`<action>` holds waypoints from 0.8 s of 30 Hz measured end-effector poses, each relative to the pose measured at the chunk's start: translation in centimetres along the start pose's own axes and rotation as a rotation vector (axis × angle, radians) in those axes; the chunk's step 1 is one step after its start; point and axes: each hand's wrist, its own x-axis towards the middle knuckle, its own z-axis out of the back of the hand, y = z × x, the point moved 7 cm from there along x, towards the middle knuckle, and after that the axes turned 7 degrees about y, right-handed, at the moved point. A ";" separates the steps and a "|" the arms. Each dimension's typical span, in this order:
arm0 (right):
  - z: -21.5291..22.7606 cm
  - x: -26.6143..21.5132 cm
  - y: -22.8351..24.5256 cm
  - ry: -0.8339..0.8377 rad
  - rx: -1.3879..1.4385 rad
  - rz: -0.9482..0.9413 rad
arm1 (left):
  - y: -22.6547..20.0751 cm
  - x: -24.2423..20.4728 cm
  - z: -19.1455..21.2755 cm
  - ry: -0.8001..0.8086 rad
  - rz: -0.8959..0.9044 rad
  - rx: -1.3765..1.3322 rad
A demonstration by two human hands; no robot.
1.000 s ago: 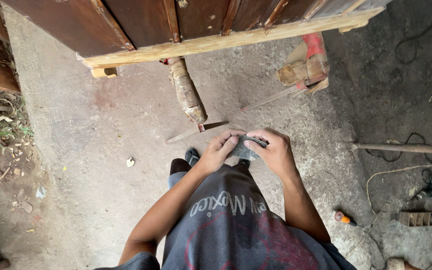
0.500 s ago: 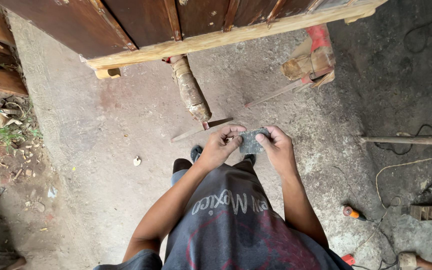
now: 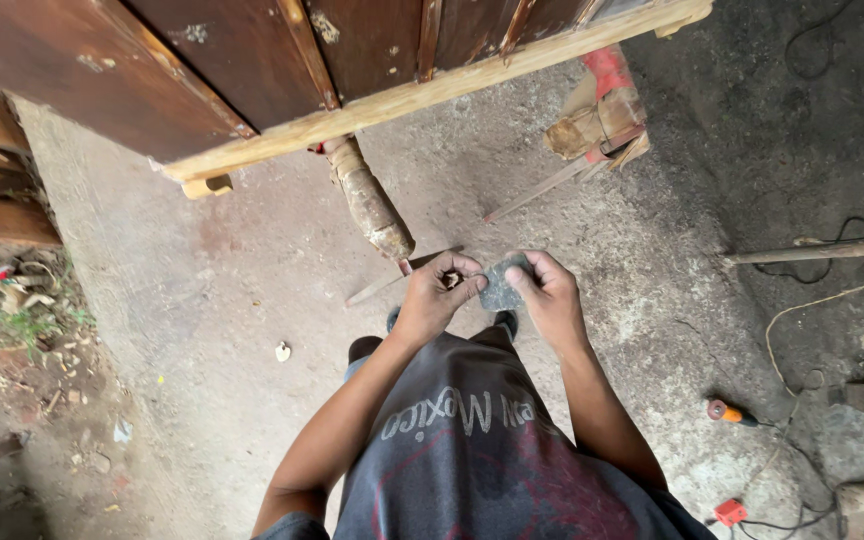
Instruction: The person sands the surface of a large wooden panel and its edges using sandpaper held in their hands, moving the sandpaper back and forth along the grain of the wood.
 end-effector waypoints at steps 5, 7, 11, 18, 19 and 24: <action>-0.4 -0.3 0.4 0.104 -0.047 -0.019 | -0.7 0.3 0.0 0.044 0.013 0.071; -0.3 -0.3 0.6 0.064 -0.154 -0.030 | -2.2 0.7 0.2 0.072 -0.011 0.146; -0.5 -0.1 2.4 0.039 -0.097 0.106 | -5.6 1.8 1.1 0.095 -0.101 0.241; 0.6 1.3 2.3 -0.003 -0.318 0.222 | -3.0 5.0 0.8 0.121 0.053 0.166; 1.0 1.9 1.5 -0.001 -0.315 0.225 | -2.7 5.8 0.8 0.118 0.053 0.170; 2.0 6.6 -5.3 0.275 0.216 -0.035 | -3.0 9.8 1.3 0.166 0.011 0.160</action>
